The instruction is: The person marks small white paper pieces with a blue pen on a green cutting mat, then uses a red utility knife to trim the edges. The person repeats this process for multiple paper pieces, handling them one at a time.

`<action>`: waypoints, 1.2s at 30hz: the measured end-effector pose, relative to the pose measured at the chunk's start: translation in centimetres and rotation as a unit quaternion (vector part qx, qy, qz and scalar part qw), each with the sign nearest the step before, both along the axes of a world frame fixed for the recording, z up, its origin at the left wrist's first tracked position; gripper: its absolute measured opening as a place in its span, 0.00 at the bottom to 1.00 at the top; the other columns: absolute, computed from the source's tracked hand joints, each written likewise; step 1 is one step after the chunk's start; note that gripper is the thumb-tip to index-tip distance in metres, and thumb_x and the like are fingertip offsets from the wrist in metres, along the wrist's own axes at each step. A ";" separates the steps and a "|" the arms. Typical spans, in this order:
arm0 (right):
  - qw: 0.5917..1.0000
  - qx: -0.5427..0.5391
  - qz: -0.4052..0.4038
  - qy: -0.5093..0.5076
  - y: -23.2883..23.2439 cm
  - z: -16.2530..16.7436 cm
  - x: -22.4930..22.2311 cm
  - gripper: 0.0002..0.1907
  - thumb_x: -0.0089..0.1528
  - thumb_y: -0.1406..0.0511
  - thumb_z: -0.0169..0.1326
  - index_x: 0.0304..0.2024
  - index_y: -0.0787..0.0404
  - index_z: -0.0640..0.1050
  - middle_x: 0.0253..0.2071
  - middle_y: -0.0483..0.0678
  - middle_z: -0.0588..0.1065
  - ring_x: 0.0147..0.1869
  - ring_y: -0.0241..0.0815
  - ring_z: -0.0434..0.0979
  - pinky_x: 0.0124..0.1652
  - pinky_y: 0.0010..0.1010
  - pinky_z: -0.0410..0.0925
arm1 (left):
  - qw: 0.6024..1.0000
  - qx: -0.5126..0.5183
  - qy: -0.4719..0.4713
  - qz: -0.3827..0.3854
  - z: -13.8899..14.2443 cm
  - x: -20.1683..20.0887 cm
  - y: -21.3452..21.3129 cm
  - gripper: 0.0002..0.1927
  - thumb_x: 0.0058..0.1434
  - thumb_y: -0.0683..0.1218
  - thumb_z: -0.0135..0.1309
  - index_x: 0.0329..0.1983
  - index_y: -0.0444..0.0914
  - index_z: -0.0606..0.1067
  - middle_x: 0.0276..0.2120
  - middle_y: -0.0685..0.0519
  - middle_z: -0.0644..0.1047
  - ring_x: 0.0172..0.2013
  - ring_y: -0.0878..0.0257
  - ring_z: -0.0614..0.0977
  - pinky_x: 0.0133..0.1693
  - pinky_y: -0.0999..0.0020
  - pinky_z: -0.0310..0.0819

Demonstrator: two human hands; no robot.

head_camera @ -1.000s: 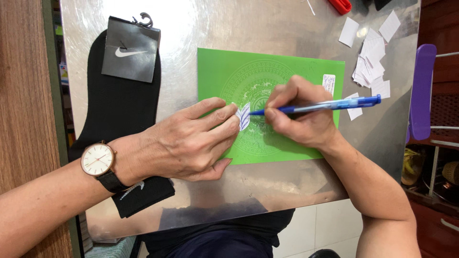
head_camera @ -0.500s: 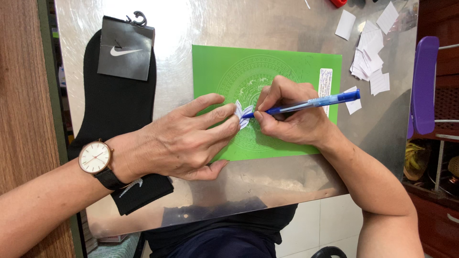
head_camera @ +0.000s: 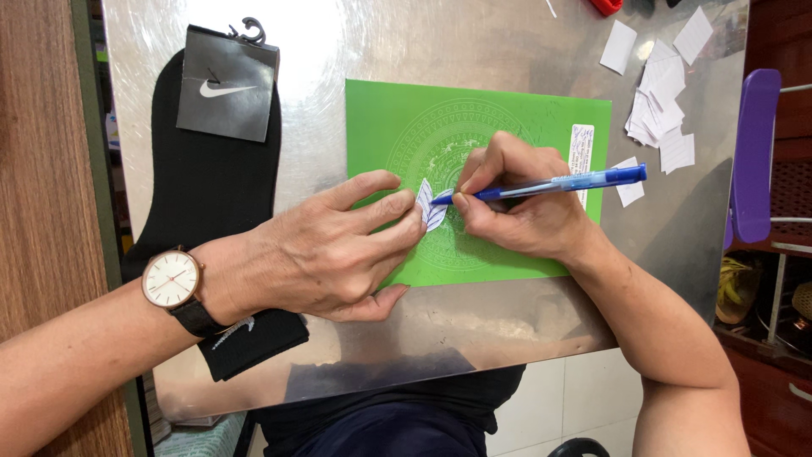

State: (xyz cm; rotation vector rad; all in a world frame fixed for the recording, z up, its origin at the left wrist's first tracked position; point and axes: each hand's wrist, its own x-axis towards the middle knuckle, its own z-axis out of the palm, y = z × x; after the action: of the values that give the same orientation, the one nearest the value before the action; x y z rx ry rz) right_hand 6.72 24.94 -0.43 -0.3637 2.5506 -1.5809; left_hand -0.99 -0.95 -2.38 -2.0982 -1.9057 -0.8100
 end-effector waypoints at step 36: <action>0.999 -0.016 0.023 0.015 -0.3 -0.1 0.2 0.11 0.63 0.74 0.60 0.35 0.64 0.68 0.31 0.49 0.77 0.28 0.31 0.71 0.27 0.24 0.63 | 1.000 0.011 -0.015 -0.001 -0.1 0.0 -0.1 0.24 0.60 0.55 0.55 0.37 0.26 0.81 0.46 0.40 0.76 0.50 0.49 0.78 0.57 0.50 0.71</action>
State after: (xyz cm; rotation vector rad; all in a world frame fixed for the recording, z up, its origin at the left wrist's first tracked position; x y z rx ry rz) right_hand 6.91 24.64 -0.50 -0.4497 2.5234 -1.6129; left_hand -0.97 -1.05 -2.49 -2.0860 -1.9006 -0.8632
